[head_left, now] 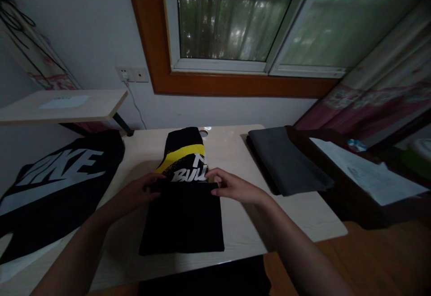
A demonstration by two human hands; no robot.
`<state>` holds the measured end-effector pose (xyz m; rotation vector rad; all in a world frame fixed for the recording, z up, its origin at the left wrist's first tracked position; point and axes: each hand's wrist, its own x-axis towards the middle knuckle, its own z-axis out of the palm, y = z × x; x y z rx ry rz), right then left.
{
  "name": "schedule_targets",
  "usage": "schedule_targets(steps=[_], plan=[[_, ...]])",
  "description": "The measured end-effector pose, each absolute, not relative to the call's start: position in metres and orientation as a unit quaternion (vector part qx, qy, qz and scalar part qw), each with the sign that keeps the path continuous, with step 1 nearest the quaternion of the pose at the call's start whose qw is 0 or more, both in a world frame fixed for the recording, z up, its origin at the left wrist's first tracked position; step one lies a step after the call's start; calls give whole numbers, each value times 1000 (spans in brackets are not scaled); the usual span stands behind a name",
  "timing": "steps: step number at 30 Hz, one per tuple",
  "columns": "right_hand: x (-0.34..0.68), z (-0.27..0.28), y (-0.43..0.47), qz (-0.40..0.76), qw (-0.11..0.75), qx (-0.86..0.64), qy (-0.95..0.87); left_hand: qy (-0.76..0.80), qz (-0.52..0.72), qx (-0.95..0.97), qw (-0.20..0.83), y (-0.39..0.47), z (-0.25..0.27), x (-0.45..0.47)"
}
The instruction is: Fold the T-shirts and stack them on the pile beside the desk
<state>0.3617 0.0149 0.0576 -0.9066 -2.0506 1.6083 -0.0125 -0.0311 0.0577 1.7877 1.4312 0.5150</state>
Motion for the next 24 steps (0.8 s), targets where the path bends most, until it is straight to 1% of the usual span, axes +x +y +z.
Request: schedule_targets(steps=[3,5,7,10,13,16,20,22,24], plan=[[359,72,20,651,253,-265,-664,550,254,684,406,-28,75,-21],[354,79,32,656,306,-259,-640,554,294,663,408,-18,87,-26],[346,86,51,624,371,-279,-629,556,345,643,398,-1,98,-27],[329,92,88,539,482,-323,-611,528,448,607,390,37,108,-26],[313,87,125,488,543,-347,-589,541,499,582,345,78,101,-23],[301,65,147,488,525,-377,-587,563,484,563,363,103,77,-16],[295,24,147,524,443,-450,-572,614,390,552,407,103,37,-7],[297,9,139,509,409,-478,-588,631,355,567,393,94,24,-5],[301,4,129,467,378,-499,-625,644,326,590,361,85,16,-5]])
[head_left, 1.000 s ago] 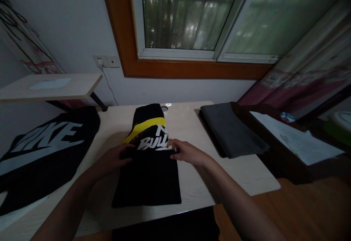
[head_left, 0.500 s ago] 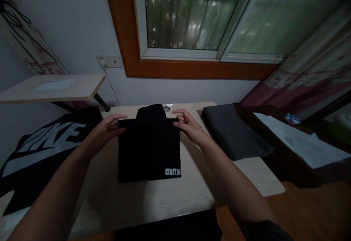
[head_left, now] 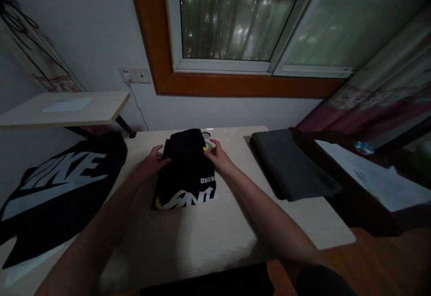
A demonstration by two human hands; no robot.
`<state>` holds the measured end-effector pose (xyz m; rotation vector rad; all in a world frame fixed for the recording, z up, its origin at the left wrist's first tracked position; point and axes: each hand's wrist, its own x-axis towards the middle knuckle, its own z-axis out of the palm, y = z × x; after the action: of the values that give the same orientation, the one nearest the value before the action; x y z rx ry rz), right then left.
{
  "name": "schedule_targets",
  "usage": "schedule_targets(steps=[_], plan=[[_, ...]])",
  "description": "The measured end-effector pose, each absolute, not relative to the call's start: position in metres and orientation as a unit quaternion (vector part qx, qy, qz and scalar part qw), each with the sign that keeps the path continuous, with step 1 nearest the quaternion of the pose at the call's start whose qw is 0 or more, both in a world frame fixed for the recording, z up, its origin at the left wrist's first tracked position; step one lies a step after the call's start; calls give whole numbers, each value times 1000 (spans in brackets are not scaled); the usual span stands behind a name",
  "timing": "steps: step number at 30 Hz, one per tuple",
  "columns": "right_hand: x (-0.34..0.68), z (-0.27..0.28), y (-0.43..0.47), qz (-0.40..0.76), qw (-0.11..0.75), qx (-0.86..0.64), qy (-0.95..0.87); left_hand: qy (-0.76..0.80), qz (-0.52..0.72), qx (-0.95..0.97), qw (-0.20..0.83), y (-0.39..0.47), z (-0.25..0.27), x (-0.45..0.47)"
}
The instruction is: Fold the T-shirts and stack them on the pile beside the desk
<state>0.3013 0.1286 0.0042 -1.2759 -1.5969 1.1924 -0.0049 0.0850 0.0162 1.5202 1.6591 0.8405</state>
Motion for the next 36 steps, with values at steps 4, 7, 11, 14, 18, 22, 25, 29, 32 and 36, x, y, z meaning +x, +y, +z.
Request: schedule_targets(steps=[4,7,11,14,18,22,25,29,32,36], plan=[[309,10,110,393,316,-515,-693,648,281,636,312,69,16,-5],[313,14,100,385,288,-506,-716,624,272,652,332,57,21,-4],[321,16,86,396,254,-495,-730,573,261,665,402,35,23,-2],[329,21,72,414,210,-473,-749,546,240,675,434,15,26,-1],[336,26,46,457,177,-442,-751,537,212,675,459,-8,34,-4],[334,29,15,486,146,-432,-745,521,172,685,479,-25,46,-19],[329,34,-4,504,135,-401,-753,492,130,694,509,-31,53,-36],[322,34,-6,533,145,-391,-736,520,143,683,492,-21,49,-43],[318,25,10,531,195,-439,-698,596,201,658,414,-3,37,-36],[311,16,32,429,284,-454,-727,637,242,647,341,14,26,-24]])
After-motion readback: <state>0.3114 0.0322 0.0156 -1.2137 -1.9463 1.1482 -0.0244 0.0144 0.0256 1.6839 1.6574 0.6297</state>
